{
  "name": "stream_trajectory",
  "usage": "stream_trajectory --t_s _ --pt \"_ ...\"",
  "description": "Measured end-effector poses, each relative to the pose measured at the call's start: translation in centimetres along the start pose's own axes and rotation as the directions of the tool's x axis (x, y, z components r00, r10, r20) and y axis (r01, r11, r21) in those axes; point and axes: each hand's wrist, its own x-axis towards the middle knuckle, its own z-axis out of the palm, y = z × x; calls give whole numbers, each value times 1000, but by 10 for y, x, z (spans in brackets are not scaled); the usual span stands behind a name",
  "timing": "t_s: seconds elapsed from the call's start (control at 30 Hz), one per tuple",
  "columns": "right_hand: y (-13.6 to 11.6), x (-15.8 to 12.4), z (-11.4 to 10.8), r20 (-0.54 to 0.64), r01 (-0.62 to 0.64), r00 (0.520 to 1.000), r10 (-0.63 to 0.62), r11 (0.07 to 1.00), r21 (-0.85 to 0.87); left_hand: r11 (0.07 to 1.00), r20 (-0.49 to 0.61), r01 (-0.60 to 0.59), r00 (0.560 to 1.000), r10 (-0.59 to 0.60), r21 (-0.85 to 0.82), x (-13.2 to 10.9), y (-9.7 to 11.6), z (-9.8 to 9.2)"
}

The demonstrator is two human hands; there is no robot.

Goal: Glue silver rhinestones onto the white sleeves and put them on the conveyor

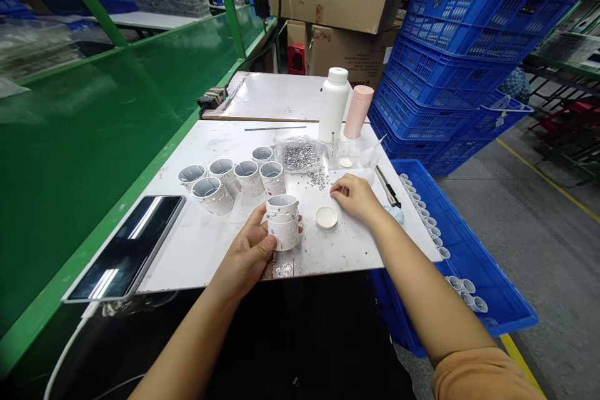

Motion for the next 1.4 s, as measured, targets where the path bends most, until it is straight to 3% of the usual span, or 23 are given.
stream_trajectory --t_s 0.2,0.37,0.43,0.53,0.63,0.77,0.97,1.4 --pt "-5 0 2 60 74 996 -69 994 -78 1000 11 -17 1000 17 -1 1 0 0" --pt "-14 -3 -9 84 108 992 -92 973 -204 1000 11 -24 1000 24 -5 1 -2 -2" --pt "-20 -2 -14 158 144 983 -91 918 -369 1000 15 -25 1000 25 -7 1 -3 -3" --pt "-33 2 -18 331 239 943 -31 757 -608 1000 23 -29 999 29 -10 0 -4 -4" --pt "-41 8 -19 417 309 909 -8 685 -660 999 24 -31 999 31 -12 0 -5 -6" --pt "-39 11 -25 396 269 918 13 713 -648 1000 39 -27 999 27 -6 0 -5 -7" --pt "-25 4 -30 268 132 963 -24 910 -393 999 39 -30 999 30 -14 0 -5 -6" --pt "-19 5 -20 242 170 968 -73 897 -408 1000 -5 -4 1000 4 -17 -1 -3 -4"
